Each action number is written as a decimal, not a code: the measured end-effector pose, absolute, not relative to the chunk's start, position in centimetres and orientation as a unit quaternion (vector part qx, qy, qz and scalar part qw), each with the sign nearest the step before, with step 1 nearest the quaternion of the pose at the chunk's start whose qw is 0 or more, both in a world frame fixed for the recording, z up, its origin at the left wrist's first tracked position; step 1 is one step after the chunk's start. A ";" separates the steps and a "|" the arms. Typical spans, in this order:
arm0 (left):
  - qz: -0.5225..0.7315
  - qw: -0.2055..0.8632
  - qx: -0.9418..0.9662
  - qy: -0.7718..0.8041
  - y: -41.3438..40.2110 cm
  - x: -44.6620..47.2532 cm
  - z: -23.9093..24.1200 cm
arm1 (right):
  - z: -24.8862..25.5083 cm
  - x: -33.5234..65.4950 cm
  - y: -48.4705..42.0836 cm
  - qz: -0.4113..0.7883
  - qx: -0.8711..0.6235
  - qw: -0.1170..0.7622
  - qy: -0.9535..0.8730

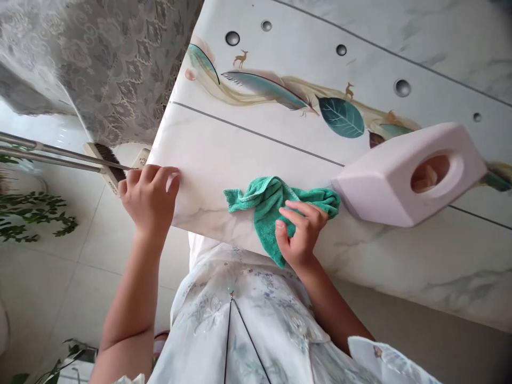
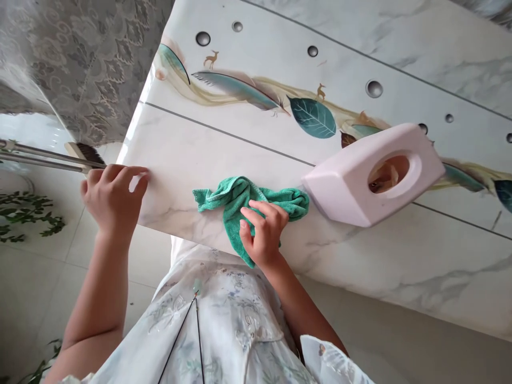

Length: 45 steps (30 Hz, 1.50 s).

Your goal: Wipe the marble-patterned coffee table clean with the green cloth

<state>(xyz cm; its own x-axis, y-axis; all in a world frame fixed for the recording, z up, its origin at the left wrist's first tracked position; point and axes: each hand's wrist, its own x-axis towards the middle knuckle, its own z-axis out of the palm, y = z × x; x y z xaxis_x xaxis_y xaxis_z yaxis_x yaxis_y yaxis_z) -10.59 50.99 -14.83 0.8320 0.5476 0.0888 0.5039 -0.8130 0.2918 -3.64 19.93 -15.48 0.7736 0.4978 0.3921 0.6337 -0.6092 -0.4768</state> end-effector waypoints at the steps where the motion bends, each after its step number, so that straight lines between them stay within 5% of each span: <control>1: 0.081 0.119 0.954 0.262 51.1 -10.4 -14.7 | -15.5 -3.6 19.9 -0.108 -0.891 0.312 -0.313; 9: 0.077 0.045 0.972 0.217 51.7 -9.9 -15.1 | -15.4 -3.4 20.1 -0.073 -0.891 0.346 -0.284; 37: -0.020 0.099 0.966 0.238 52.1 -8.8 -15.0 | -12.9 -3.0 24.1 -0.088 -0.855 0.313 -0.405; 45: 0.058 0.129 0.936 0.322 53.3 -10.0 -14.6 | -13.1 -2.1 24.7 -0.079 -0.861 0.296 -0.405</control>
